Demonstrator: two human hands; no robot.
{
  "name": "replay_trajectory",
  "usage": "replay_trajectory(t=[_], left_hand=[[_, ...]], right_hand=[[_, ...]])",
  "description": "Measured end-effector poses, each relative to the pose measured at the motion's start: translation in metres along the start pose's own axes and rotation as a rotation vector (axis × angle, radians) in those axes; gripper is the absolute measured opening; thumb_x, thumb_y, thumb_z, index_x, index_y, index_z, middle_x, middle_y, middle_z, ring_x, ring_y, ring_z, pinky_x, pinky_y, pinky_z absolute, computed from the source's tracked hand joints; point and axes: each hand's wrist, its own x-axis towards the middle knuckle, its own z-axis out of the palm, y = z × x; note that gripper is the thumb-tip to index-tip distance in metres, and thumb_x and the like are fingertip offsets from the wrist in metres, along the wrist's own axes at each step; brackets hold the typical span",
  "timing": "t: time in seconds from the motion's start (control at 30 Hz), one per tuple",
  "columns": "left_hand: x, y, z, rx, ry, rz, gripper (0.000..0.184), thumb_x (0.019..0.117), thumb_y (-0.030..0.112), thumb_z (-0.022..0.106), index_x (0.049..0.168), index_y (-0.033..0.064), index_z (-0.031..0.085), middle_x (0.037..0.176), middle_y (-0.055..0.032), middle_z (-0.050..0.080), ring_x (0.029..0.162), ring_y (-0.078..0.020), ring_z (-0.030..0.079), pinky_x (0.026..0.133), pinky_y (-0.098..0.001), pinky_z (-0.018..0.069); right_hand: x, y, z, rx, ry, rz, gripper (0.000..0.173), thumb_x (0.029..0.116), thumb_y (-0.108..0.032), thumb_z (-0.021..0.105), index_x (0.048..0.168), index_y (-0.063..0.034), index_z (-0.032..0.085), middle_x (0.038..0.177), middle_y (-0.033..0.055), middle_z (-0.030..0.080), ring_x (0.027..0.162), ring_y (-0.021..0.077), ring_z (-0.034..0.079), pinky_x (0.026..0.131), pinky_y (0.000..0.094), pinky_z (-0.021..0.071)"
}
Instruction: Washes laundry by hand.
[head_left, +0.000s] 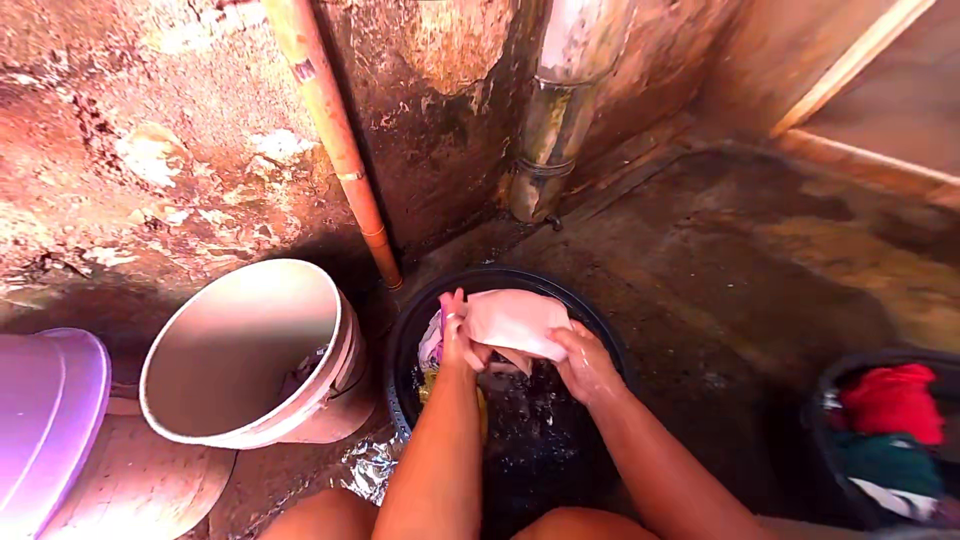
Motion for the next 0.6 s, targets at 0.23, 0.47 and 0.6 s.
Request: replay_trajectory(t=[0.23,0.47,0.6], left_hand=[[-0.012,0.009,0.078,0.612,-0.227,0.091,0.018,0.0998,0.009,0.061,0.114,0.0001,0.068,0.100,-0.0062,0.069,0.088,-0.0094,0.064,0.083,-0.0315,0.0551],[-0.027,0.020,0.078,0.542,-0.105,0.049,0.027,0.1066,0.031,0.051,0.117,0.0103,0.066,0.092,0.0011,0.068,0.081,-0.0054,0.064,0.074,-0.0271,0.0556],[-0.014,0.016,0.062,0.344,-0.197,0.031,0.083,0.0997,0.073,0.015,0.140,0.0110,0.053,0.116,-0.0062,0.071,0.104,-0.0152,0.068,0.088,-0.0389,0.0581]], right_hand=[[0.008,0.008,-0.045,0.443,-0.219,0.217,0.106,0.0793,-0.097,0.014,0.161,-0.0287,0.014,0.149,0.0240,0.048,0.123,0.0475,0.059,0.087,0.0672,0.0550],[0.019,-0.039,0.000,0.575,-0.053,0.105,0.040,0.1088,-0.038,0.032,0.119,-0.0109,0.060,0.107,0.0067,0.069,0.100,0.0194,0.067,0.088,0.0442,0.0558],[0.031,-0.054,0.016,0.776,0.139,0.144,0.040,0.1058,-0.042,0.035,0.128,-0.0137,0.053,0.119,0.0085,0.064,0.111,0.0234,0.062,0.094,0.0504,0.0524]])
